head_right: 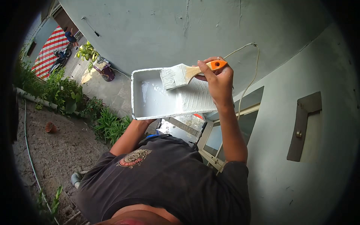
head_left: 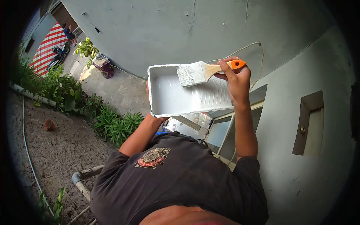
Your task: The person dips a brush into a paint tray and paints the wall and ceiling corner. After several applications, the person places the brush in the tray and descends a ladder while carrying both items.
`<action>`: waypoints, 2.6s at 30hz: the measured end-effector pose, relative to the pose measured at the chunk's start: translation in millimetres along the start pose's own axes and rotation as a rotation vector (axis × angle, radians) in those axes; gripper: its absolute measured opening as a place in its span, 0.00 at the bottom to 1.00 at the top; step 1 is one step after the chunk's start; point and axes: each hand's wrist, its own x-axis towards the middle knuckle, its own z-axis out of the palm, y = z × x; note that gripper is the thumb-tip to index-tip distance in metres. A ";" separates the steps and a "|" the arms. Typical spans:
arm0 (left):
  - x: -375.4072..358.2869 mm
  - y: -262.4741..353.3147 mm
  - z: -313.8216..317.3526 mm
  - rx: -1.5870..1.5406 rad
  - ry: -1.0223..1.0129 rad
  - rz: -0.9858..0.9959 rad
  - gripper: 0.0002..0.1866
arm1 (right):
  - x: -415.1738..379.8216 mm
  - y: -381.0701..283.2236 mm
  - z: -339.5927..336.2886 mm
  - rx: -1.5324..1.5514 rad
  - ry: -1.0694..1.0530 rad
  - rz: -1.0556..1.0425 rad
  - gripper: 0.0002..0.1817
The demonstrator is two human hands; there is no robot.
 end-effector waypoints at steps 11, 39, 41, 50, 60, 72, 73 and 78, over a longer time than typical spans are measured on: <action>-23.8 30.2 -10.5 -0.393 0.227 0.146 0.47 | 7.0 25.2 13.4 -0.154 -0.181 0.016 0.08; 4.0 8.0 -10.9 -0.413 0.141 0.064 0.37 | -0.8 -18.2 -37.4 -0.118 -0.005 -0.112 0.09; 6.0 5.9 -17.4 -0.401 0.166 0.052 0.36 | -0.5 -20.6 -39.3 -0.119 0.003 -0.104 0.09; 8.5 -0.2 -22.0 -0.053 0.141 0.093 0.28 | 2.9 -15.8 -42.7 -0.087 -0.055 -0.100 0.10; 24.0 -9.4 -23.8 -0.294 0.068 -0.035 0.27 | 19.6 -42.2 -122.2 0.403 -0.027 -0.011 0.19; 57.0 -29.1 -31.9 -0.271 0.198 -0.167 0.27 | 128.1 -102.8 -240.4 0.492 0.487 -0.480 0.20; 57.9 -31.7 -34.5 -0.263 0.201 -0.172 0.27 | 142.9 -111.6 -249.4 0.491 0.489 -0.493 0.20; 75.4 -40.5 -43.1 -0.228 0.231 -0.193 0.27 | 225.6 -162.2 -310.6 -0.283 0.846 -0.789 0.21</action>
